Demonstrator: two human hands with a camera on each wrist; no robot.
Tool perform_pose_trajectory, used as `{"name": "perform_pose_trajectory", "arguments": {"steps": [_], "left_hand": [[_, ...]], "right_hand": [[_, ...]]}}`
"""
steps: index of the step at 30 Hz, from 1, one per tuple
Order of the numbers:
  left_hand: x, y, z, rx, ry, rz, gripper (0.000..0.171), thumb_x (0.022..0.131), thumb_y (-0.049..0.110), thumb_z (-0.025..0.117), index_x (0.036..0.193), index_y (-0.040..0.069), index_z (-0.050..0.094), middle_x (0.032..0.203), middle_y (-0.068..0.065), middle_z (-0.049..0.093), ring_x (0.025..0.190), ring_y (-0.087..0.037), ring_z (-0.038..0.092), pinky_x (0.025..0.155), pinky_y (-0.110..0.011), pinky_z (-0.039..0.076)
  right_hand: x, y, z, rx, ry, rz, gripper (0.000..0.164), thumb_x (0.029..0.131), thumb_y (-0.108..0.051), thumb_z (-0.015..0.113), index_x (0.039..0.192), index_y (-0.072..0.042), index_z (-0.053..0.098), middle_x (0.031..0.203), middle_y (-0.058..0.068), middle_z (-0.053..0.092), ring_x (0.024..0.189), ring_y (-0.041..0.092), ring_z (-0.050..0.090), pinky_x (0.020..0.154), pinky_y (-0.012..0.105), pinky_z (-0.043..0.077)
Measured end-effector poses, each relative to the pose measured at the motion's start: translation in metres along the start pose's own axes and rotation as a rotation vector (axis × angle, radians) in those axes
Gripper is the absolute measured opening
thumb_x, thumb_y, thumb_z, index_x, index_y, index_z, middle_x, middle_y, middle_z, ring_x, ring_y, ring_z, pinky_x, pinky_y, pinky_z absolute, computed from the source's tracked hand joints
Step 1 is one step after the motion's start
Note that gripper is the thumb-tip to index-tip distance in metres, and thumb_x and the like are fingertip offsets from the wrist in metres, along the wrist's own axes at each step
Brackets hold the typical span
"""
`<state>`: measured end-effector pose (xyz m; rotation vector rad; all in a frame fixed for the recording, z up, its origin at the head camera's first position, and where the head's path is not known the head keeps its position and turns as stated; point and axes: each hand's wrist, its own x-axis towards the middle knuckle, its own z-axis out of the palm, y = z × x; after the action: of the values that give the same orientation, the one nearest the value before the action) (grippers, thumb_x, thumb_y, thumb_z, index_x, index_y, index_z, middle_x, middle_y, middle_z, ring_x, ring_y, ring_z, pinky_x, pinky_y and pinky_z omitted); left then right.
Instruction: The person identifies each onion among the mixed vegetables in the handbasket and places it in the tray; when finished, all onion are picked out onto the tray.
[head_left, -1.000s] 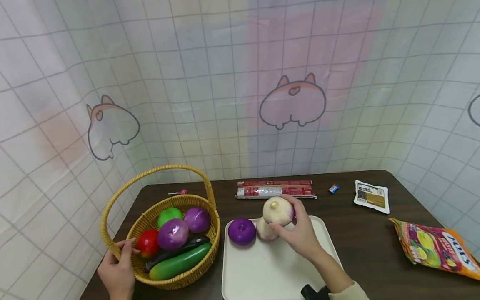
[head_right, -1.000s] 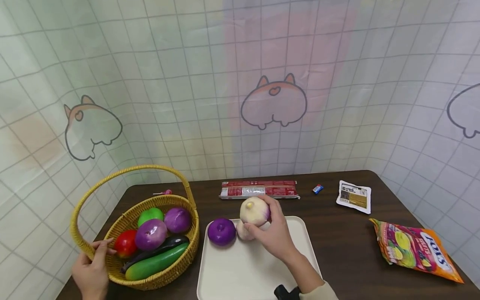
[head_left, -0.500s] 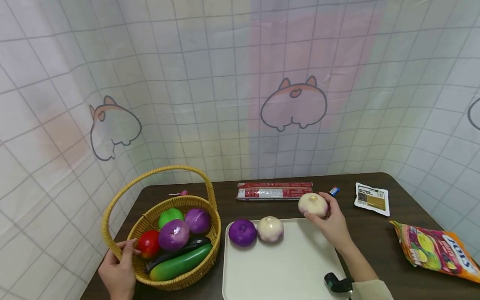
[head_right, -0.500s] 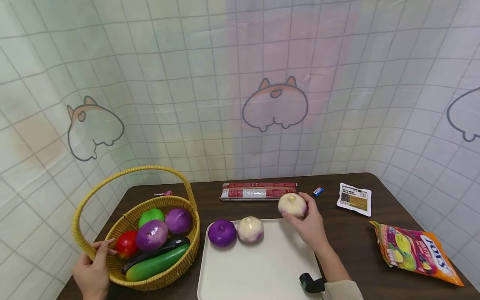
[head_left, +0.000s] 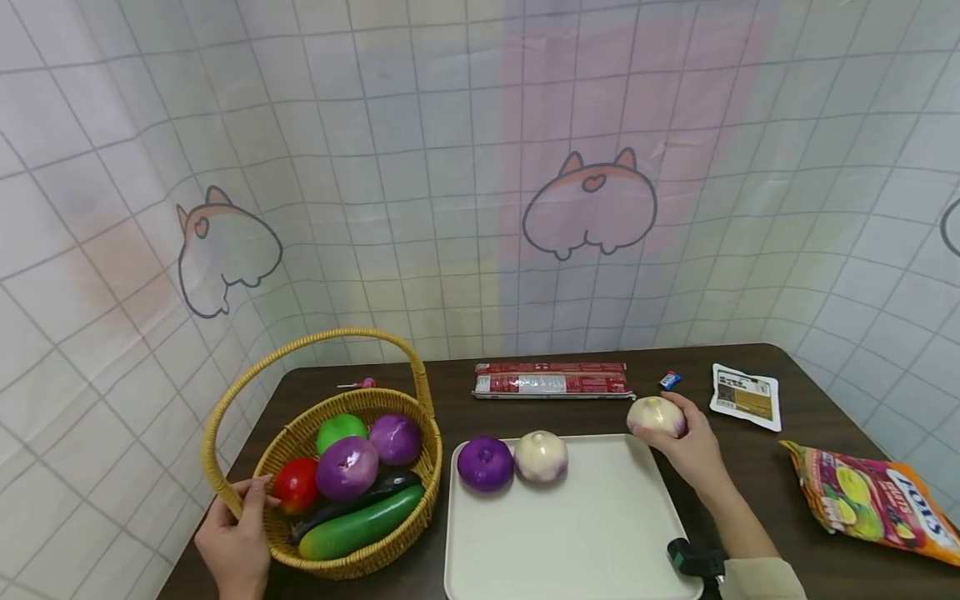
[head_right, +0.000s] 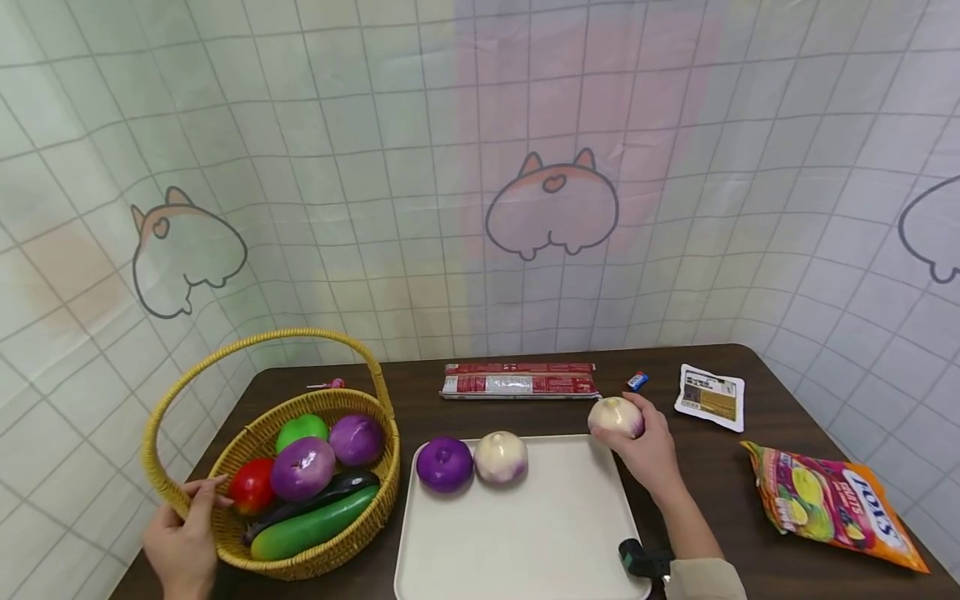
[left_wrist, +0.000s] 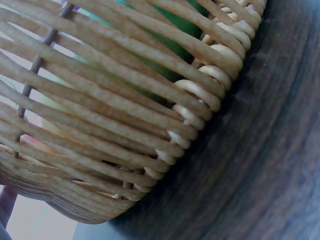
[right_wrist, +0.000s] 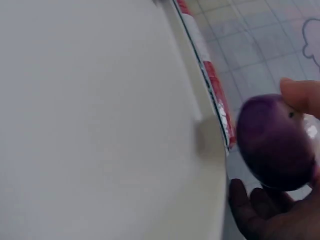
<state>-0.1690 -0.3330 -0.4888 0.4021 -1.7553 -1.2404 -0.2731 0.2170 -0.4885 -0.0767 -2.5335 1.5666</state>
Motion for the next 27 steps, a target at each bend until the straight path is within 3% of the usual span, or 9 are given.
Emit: {"name": "perform_pose_trajectory", "arguments": {"steps": [6,12,19,27], "left_hand": [[0.000,-0.001,0.000,0.001,-0.002,-0.003,0.011,0.091,0.003,0.066,0.090,-0.006,0.072,0.066,0.004,0.068,0.054,0.000,0.059,0.052,-0.013,0.041],[0.001,-0.001,0.000,-0.002,0.001,-0.011,0.011,0.092,0.003,0.066,0.091,-0.006,0.072,0.068,0.006,0.069,0.054,0.000,0.060,0.053,-0.013,0.042],[0.001,0.001,0.000,0.002,0.001,-0.006,0.012,0.091,0.001,0.065,0.091,-0.010,0.070,0.068,0.008,0.068,0.055,0.000,0.059,0.051,-0.013,0.039],[0.000,0.001,0.000,-0.001,0.000,-0.009,0.011,0.091,0.000,0.065,0.091,-0.010,0.070,0.067,0.006,0.068,0.055,-0.001,0.059,0.052,-0.013,0.039]], "right_hand": [[-0.001,0.003,-0.005,-0.008,-0.104,0.030,0.083,0.085,-0.035,0.076,0.148,-0.006,0.031,0.140,0.023,0.043,0.119,0.033,0.047,0.083,0.029,0.046],[-0.002,0.000,-0.001,-0.042,-0.197,-0.055,0.080,0.083,-0.030,0.078,0.147,-0.005,0.035,0.138,0.022,0.048,0.117,0.031,0.050,0.087,0.035,0.046],[-0.004,-0.005,0.001,-0.038,-0.213,-0.077,0.080,0.082,-0.029,0.079,0.146,-0.006,0.037,0.137,0.019,0.049,0.117,0.030,0.051,0.089,0.037,0.045],[-0.006,-0.009,-0.003,-0.062,-0.270,-0.110,0.077,0.080,-0.030,0.081,0.143,-0.011,0.041,0.134,0.019,0.051,0.107,0.030,0.055,0.084,0.037,0.047]]}}
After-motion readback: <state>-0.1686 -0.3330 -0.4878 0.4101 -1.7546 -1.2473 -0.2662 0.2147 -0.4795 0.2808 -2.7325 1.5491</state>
